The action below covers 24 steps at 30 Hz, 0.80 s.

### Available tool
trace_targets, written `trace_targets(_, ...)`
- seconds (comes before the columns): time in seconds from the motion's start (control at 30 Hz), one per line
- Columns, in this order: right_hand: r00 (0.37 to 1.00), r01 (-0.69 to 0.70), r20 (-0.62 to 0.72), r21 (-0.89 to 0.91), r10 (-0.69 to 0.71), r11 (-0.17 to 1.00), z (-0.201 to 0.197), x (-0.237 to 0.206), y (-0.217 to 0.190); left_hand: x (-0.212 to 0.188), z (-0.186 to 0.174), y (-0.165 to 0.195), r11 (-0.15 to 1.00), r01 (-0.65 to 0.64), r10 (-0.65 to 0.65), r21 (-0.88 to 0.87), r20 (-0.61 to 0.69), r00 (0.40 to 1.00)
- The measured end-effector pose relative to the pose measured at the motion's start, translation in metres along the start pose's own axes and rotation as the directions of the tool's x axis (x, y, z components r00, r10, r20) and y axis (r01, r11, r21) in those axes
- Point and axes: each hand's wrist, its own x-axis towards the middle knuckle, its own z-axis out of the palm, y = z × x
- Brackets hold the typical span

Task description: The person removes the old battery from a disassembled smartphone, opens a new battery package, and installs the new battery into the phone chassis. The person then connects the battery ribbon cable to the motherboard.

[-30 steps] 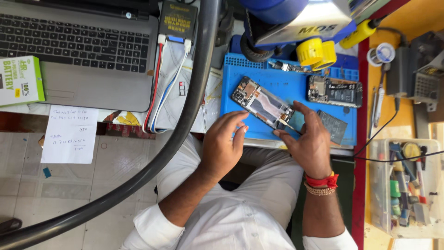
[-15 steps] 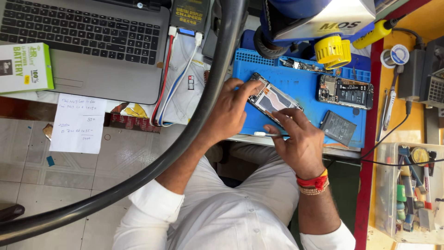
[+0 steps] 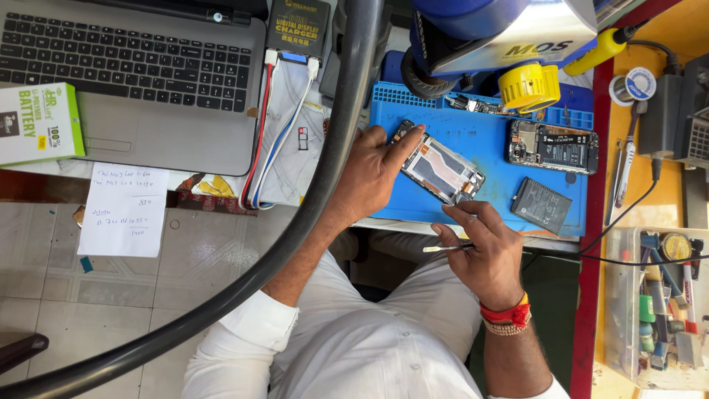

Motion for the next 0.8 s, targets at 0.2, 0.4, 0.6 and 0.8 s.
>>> trace_targets(0.2, 0.997, 0.057, -0.049, -0.043, -0.06, 0.997, -0.009, 0.017, 0.0, 0.001, -0.012, 0.006, 0.998, -0.062, 0.062, -0.013, -0.017, 0.998)
trace_targets(0.4, 0.999, -0.031, 0.04, -0.142, 0.037, 0.989, -0.012, 0.035, -0.001, -0.001, -0.03, 0.015, 0.993, -0.02, 0.014, -0.119, -0.049, 0.999)
trace_targets(0.6, 0.997, -0.014, 0.074, -0.124, 0.023, 0.992, -0.009, 0.048, 0.0, -0.036, -0.05, 0.023, 0.947, 0.034, -0.124, -0.319, -0.266, 0.956)
trace_targets(0.8, 0.977, 0.195, 0.103, -0.093, -0.186, 0.976, 0.01, 0.072, -0.004, -0.094, -0.062, 0.021, 0.947, 0.057, -0.151, -0.315, -0.281, 0.948)
